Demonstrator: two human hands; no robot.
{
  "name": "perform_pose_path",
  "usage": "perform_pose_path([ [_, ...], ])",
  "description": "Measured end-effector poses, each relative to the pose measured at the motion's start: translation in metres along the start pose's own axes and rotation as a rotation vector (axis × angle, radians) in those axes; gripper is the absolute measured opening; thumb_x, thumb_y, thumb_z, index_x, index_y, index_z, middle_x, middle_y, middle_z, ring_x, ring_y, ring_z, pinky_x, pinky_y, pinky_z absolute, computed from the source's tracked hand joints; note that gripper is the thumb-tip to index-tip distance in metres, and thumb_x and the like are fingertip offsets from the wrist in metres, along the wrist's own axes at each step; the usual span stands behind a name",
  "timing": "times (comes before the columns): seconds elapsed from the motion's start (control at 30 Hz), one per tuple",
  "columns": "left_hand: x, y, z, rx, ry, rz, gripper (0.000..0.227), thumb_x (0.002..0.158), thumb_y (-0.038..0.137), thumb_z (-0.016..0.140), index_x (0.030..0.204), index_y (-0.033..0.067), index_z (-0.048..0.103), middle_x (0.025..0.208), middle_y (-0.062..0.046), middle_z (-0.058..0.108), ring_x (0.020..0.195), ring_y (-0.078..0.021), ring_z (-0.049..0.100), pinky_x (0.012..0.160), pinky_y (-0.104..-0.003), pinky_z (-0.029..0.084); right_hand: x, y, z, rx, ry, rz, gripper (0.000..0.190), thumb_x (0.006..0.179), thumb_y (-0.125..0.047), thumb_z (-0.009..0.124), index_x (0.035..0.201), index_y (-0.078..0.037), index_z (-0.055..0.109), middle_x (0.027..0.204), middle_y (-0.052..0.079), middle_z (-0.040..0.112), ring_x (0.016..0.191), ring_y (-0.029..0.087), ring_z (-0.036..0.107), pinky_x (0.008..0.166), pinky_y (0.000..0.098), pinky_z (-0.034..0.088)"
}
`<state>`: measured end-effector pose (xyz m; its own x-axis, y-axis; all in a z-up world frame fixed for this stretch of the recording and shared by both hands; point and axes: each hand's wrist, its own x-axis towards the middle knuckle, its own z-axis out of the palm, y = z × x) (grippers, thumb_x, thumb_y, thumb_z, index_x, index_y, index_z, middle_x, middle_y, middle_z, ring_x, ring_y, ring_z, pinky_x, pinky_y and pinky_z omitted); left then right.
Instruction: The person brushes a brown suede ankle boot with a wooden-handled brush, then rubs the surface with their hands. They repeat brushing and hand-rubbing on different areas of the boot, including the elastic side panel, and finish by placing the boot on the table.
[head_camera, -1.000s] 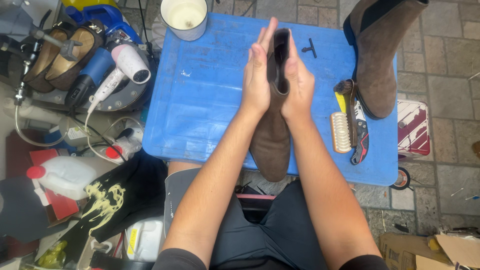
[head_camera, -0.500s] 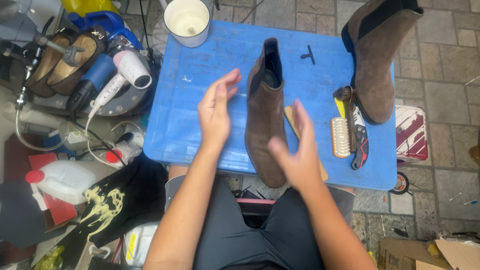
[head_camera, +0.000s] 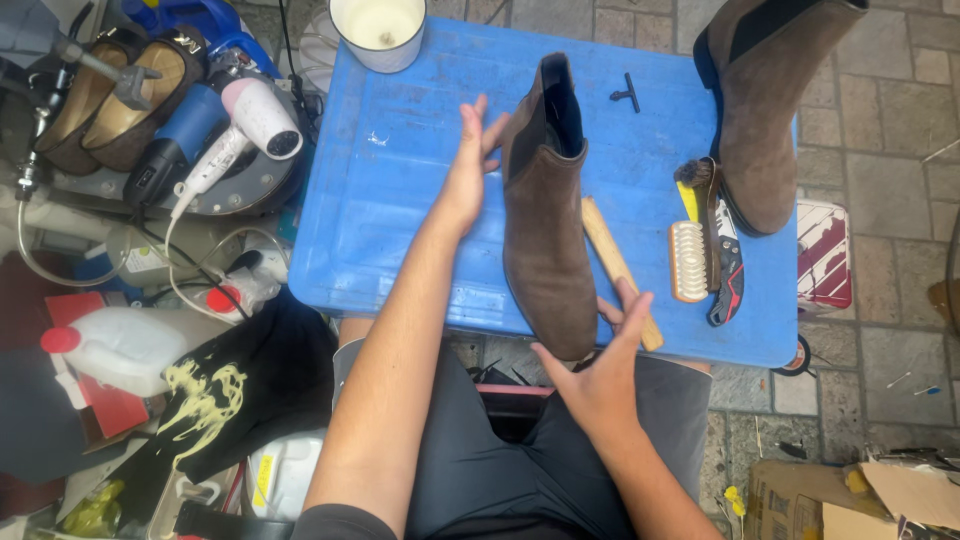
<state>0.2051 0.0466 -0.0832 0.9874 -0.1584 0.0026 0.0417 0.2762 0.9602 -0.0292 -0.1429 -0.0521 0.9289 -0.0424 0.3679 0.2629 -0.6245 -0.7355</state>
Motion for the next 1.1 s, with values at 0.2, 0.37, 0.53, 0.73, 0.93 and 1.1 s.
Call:
perform_pose_path([
  [0.2, -0.024, 0.01, 0.003, 0.234, 0.079, 0.076, 0.106, 0.094, 0.084, 0.019, 0.164, 0.0041, 0.022, 0.156, -0.021, 0.051, 0.143, -0.0343, 0.05, 0.123, -0.048, 0.031, -0.004, 0.01, -0.018, 0.375, 0.027, 0.048, 0.138, 0.073, 0.007, 0.085, 0.164, -0.009, -0.018, 0.167, 0.029, 0.022, 0.15, 0.036, 0.04, 0.127, 0.0466, 0.032],
  [0.37, -0.04, 0.004, -0.005, 0.162, 0.091, 0.054, 0.109, 0.09, 0.085, 0.016, 0.164, 0.0063, 0.004, 0.156, -0.023, 0.049, 0.143, -0.0344, 0.048, 0.121, -0.05, 0.027, -0.002, 0.014, -0.034, 0.58, 0.084, 0.067, 0.134, 0.084, 0.007, 0.081, 0.165, -0.013, -0.024, 0.176, 0.024, 0.019, 0.154, 0.033, 0.043, 0.126, 0.0454, 0.042],
  [0.53, -0.009, -0.007, -0.004, -0.101, 0.124, 0.016, 0.112, 0.087, 0.085, 0.017, 0.165, 0.0084, -0.005, 0.161, -0.026, 0.036, 0.152, -0.0376, 0.033, 0.123, -0.051, 0.019, 0.008, 0.021, -0.039, 0.525, 0.199, -0.007, 0.132, 0.08, 0.005, 0.087, 0.171, -0.014, -0.007, 0.161, 0.022, 0.032, 0.142, 0.03, 0.051, 0.12, 0.0437, 0.048],
  [0.73, 0.013, -0.008, 0.013, -0.112, -0.011, 0.012, 0.116, 0.09, 0.088, 0.016, 0.166, 0.0003, 0.006, 0.171, -0.023, 0.024, 0.16, -0.0344, 0.016, 0.128, -0.045, 0.007, 0.009, 0.032, -0.039, 0.644, 0.249, -0.022, 0.103, 0.084, -0.002, 0.088, 0.165, -0.001, 0.024, 0.16, 0.023, 0.042, 0.147, 0.03, 0.05, 0.124, 0.0436, 0.046],
  [0.93, -0.036, -0.004, 0.014, -0.083, 0.174, 0.077, 0.107, 0.094, 0.081, 0.019, 0.165, 0.0032, 0.002, 0.172, -0.021, 0.012, 0.16, -0.0333, 0.011, 0.128, -0.043, 0.007, 0.016, 0.038, -0.039, 0.842, 0.298, 0.018, 0.083, 0.094, -0.025, 0.084, 0.156, 0.013, 0.042, 0.151, 0.025, 0.053, 0.136, 0.028, 0.059, 0.121, 0.0414, 0.046],
  [1.1, -0.141, 0.009, 0.004, 0.384, 0.411, 0.185, 0.098, 0.104, 0.074, 0.016, 0.165, -0.0006, 0.002, 0.17, -0.025, 0.02, 0.159, -0.0383, 0.012, 0.128, -0.049, 0.001, 0.046, 0.039, -0.026, 1.4, 0.239, 0.15, 0.096, 0.094, -0.036, 0.085, 0.16, 0.008, 0.031, 0.161, 0.026, 0.043, 0.15, 0.037, 0.05, 0.129, 0.052, 0.042],
])
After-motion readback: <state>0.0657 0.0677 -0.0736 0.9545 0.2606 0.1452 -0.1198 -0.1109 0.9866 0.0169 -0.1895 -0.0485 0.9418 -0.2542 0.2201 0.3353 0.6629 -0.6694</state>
